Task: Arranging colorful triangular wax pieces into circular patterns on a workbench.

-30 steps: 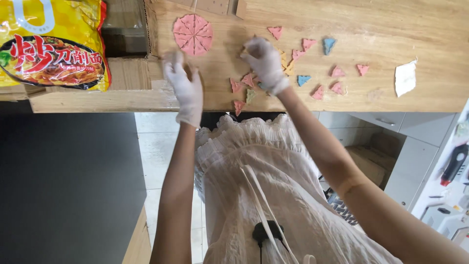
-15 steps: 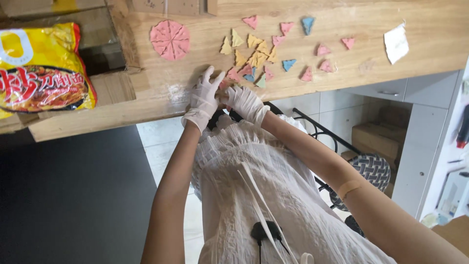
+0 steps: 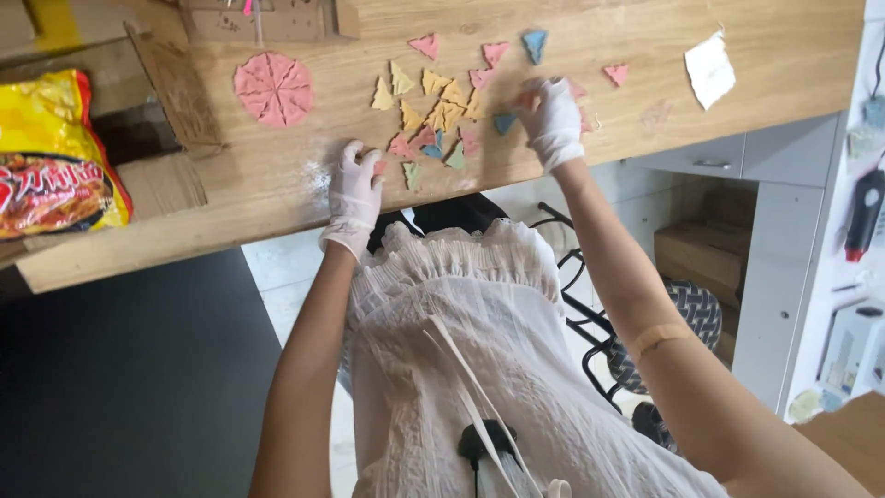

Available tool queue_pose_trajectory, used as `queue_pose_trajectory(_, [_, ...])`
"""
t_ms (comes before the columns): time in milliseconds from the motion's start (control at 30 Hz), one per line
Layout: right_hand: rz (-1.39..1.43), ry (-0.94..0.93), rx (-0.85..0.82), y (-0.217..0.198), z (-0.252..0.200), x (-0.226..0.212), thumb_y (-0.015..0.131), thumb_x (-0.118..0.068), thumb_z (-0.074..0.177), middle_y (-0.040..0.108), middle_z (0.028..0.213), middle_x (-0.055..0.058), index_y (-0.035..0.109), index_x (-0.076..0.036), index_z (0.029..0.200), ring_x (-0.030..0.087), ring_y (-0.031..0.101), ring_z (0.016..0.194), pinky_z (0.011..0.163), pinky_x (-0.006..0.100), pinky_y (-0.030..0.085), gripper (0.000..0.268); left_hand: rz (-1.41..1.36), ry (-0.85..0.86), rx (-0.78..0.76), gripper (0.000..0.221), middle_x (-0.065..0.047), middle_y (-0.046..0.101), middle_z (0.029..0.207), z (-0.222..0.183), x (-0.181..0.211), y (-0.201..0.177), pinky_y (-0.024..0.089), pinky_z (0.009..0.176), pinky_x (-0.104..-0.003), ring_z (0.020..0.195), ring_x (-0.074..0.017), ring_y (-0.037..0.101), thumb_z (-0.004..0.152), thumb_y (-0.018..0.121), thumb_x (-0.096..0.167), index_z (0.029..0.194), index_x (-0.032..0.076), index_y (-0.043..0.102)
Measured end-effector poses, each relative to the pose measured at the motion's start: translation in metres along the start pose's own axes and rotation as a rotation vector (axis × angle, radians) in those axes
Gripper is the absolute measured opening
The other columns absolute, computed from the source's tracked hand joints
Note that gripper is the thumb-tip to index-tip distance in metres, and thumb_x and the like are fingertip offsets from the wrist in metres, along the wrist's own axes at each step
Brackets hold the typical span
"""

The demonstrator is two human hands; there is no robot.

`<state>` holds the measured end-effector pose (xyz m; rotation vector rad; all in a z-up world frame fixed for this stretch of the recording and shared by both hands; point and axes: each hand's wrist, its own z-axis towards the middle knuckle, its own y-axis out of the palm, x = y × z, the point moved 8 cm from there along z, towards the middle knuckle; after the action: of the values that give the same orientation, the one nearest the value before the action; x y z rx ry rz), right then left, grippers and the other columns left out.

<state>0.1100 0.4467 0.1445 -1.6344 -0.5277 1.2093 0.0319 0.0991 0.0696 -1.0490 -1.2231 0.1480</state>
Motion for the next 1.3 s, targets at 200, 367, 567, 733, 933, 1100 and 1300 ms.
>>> queue_pose_trajectory(200, [-0.069,0.197,-0.106,0.024,0.027,0.027,0.084,-0.020,0.080,0.063,0.100,0.014,0.072,-0.008,0.094,0.034,0.064,0.091,0.078,0.044,0.053,0.022,0.158,0.001,0.001,0.036,-0.012,0.059,0.129,-0.019,-0.045,-0.019,0.051,0.101,-0.044,0.117,-0.0330,0.061,0.090,0.073,0.002,0.124,0.014,0.068])
queue_pose_trajectory(367, [-0.461,-0.259,0.040,0.042,0.016,-0.053,0.076,-0.020,0.086,0.064,0.097,0.015,0.070,-0.007,0.111,0.035,0.062,0.090,0.072,0.046,0.051,0.028,0.079,-0.196,0.117,0.072,-0.017,0.054,0.131,-0.033,-0.041,-0.073,0.048,0.097,-0.045,0.119,-0.0377,0.056,0.076,0.083,0.008,0.143,0.011,0.056])
queue_pose_trajectory(567, [-0.552,-0.782,-0.234,0.146,-0.029,-0.159,0.066,-0.036,0.091,0.066,0.110,0.006,0.068,-0.015,0.105,0.028,0.058,0.103,0.077,0.045,0.046,0.026,-0.019,-0.411,0.385,0.091,-0.020,0.050,0.133,-0.056,-0.066,-0.054,0.045,0.103,-0.046,0.122,-0.0395,0.051,0.066,0.097,0.028,0.141,0.007,0.050])
queue_pose_trajectory(733, [-0.525,-0.856,-0.283,0.176,-0.035,-0.148,0.068,-0.039,0.092,0.066,0.110,0.006,0.066,-0.019,0.114,0.030,0.056,0.107,0.079,0.046,0.044,0.030,-0.041,-0.463,0.454,0.074,-0.016,0.053,0.135,-0.056,-0.066,-0.054,0.048,0.104,-0.044,0.125,-0.0354,0.053,0.072,0.095,0.027,0.136,0.014,0.060])
queue_pose_trajectory(933, [-0.527,-0.693,-0.346,0.164,-0.030,-0.179,0.070,-0.025,0.088,0.069,0.099,0.012,0.071,-0.020,0.120,0.031,0.064,0.093,0.071,0.046,0.052,0.032,-0.013,-0.421,0.430,0.072,-0.014,0.053,0.132,-0.054,-0.063,-0.068,0.048,0.098,-0.045,0.123,-0.0353,0.053,0.070,0.095,0.026,0.134,0.016,0.063])
queue_pose_trajectory(1100, [0.663,0.059,-0.406,0.237,-0.023,-0.148,0.081,-0.020,0.081,0.078,0.095,0.009,0.069,-0.004,0.108,0.016,0.075,0.085,0.075,0.030,0.062,0.033,-0.057,-0.243,0.344,0.063,-0.012,0.057,0.127,-0.046,-0.063,-0.068,0.050,0.096,-0.044,0.118,-0.0341,0.056,0.069,0.092,0.018,0.128,0.018,0.069])
queue_pose_trajectory(1300, [0.437,0.363,-0.389,0.247,-0.057,-0.200,0.091,-0.027,0.078,0.076,0.083,0.011,0.073,-0.001,0.091,0.013,0.069,0.072,0.069,0.030,0.056,0.034,-0.002,-0.158,0.175,0.053,-0.010,0.063,0.114,-0.055,-0.079,-0.102,0.050,0.090,-0.045,0.108,-0.0344,0.060,0.070,0.087,0.008,0.120,0.016,0.071])
